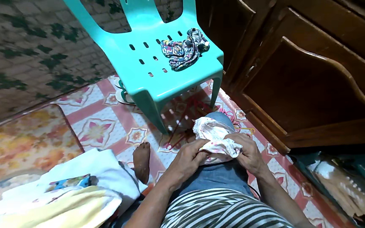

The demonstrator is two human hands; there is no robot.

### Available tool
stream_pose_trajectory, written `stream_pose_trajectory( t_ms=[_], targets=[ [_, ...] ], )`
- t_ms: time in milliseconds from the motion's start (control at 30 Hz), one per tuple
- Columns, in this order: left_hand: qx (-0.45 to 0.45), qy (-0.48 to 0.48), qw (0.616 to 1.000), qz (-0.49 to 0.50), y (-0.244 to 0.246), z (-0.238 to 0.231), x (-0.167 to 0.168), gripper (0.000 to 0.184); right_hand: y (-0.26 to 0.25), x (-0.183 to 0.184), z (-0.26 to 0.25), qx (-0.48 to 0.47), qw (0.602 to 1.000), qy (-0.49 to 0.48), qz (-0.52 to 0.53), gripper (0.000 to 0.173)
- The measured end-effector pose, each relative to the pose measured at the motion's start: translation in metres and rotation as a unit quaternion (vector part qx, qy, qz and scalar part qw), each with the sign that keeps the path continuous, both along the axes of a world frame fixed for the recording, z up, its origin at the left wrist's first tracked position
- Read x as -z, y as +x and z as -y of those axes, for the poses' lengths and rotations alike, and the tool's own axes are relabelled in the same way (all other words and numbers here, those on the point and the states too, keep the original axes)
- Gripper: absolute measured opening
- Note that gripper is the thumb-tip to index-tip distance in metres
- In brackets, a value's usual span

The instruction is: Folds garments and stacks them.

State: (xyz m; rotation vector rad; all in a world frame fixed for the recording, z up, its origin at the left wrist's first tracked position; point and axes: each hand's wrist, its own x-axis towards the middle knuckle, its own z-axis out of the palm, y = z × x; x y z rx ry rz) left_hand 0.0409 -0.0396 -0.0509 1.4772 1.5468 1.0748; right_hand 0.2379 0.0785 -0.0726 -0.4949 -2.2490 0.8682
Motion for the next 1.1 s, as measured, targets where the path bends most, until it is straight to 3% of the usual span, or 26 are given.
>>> stream_pose_trajectory(
  t_ms=[300, 600, 1100],
  targets=[
    [0.007, -0.003, 1.0, 0.018, -0.001, -0.001, 0.006, 0.025, 0.003, 0.006, -0.007, -0.045, 0.998, -0.042, -0.017, 0.03],
    [0.008, 0.003, 1.0, 0.011, -0.001, -0.001, 0.009, 0.025, 0.004, 0.007, -0.005, -0.037, 0.999, -0.019, -0.017, 0.034],
    [-0.008, -0.099, 0.994, 0.044, -0.004, -0.001, 0.01, 0.027, -0.005, 0.02, -0.008, -0.018, 0.999, -0.024, -0.036, 0.03]
  ],
)
